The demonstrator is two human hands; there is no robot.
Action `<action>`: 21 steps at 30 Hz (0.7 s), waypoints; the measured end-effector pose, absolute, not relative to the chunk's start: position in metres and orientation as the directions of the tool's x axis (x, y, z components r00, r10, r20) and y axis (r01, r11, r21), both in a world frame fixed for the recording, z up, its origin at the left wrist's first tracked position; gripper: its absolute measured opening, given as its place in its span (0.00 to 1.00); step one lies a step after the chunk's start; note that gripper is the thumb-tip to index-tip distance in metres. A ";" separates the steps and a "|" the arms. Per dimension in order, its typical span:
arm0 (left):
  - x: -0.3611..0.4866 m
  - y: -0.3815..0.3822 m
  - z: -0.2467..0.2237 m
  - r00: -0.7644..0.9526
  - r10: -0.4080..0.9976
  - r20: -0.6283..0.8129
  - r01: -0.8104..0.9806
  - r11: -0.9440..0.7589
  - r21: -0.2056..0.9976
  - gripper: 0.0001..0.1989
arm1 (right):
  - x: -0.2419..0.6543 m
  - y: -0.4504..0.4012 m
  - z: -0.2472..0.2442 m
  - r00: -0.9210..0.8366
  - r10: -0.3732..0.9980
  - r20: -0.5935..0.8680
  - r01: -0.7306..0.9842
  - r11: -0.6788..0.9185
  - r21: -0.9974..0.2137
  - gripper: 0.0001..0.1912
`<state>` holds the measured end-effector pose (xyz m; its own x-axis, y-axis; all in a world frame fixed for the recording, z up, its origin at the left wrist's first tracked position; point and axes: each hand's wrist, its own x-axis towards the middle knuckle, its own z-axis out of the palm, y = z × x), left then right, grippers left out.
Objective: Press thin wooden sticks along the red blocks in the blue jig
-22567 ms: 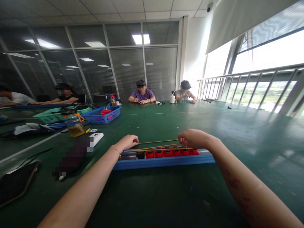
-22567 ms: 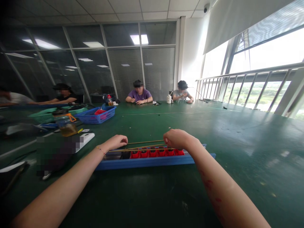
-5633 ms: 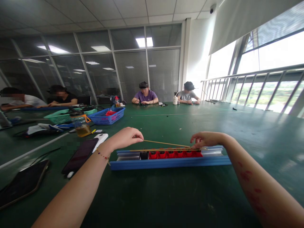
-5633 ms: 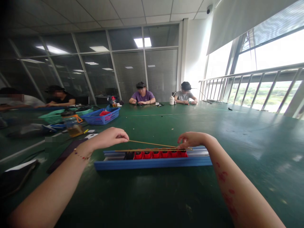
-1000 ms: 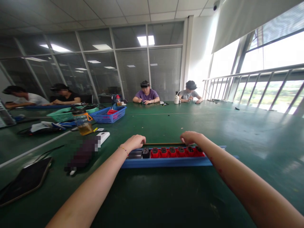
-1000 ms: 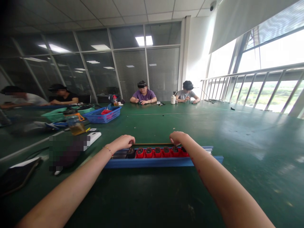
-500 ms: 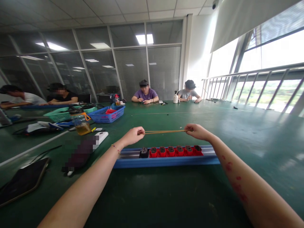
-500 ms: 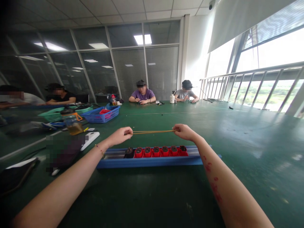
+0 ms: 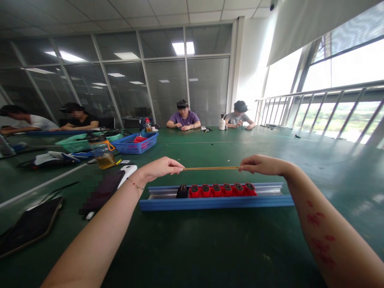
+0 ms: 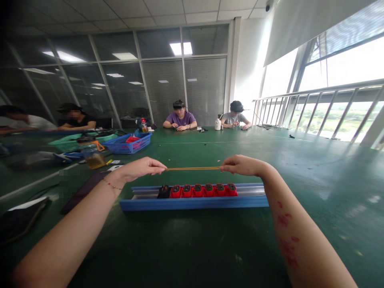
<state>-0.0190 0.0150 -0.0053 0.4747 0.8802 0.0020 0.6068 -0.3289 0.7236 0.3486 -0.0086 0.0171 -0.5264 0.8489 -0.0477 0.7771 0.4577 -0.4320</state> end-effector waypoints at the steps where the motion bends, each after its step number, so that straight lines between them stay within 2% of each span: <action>1: -0.018 0.013 -0.005 0.492 0.871 -0.012 0.604 -0.332 0.724 0.21 | 0.350 -0.011 0.019 -0.527 0.845 -0.089 0.781 0.441 -0.442 0.26; 5: -0.014 0.007 0.000 0.541 0.839 -0.053 0.622 -0.357 0.697 0.20 | 0.352 -0.016 0.021 -0.547 0.807 -0.223 0.791 0.411 -0.453 0.26; 10: -0.014 0.001 0.003 0.571 0.794 -0.207 0.692 -0.330 0.642 0.19 | 0.349 -0.012 0.013 -0.575 0.729 -0.371 0.796 0.395 -0.458 0.27; 14: -0.012 0.001 0.000 0.602 0.756 -0.258 0.702 -0.346 0.622 0.18 | 0.347 -0.006 0.005 -0.531 0.749 -0.396 0.823 0.345 -0.451 0.28; 21: -0.013 0.005 -0.006 0.645 0.718 -0.262 0.671 -0.368 0.644 0.19 | 0.350 -0.005 0.003 -0.503 0.768 -0.397 0.839 0.323 -0.438 0.25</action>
<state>-0.0134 0.0052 -0.0062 0.6450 0.7179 -0.2619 0.6710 -0.3680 0.6437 0.3496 -0.0047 0.0029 -0.5030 0.7677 -0.3971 0.8390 0.3234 -0.4375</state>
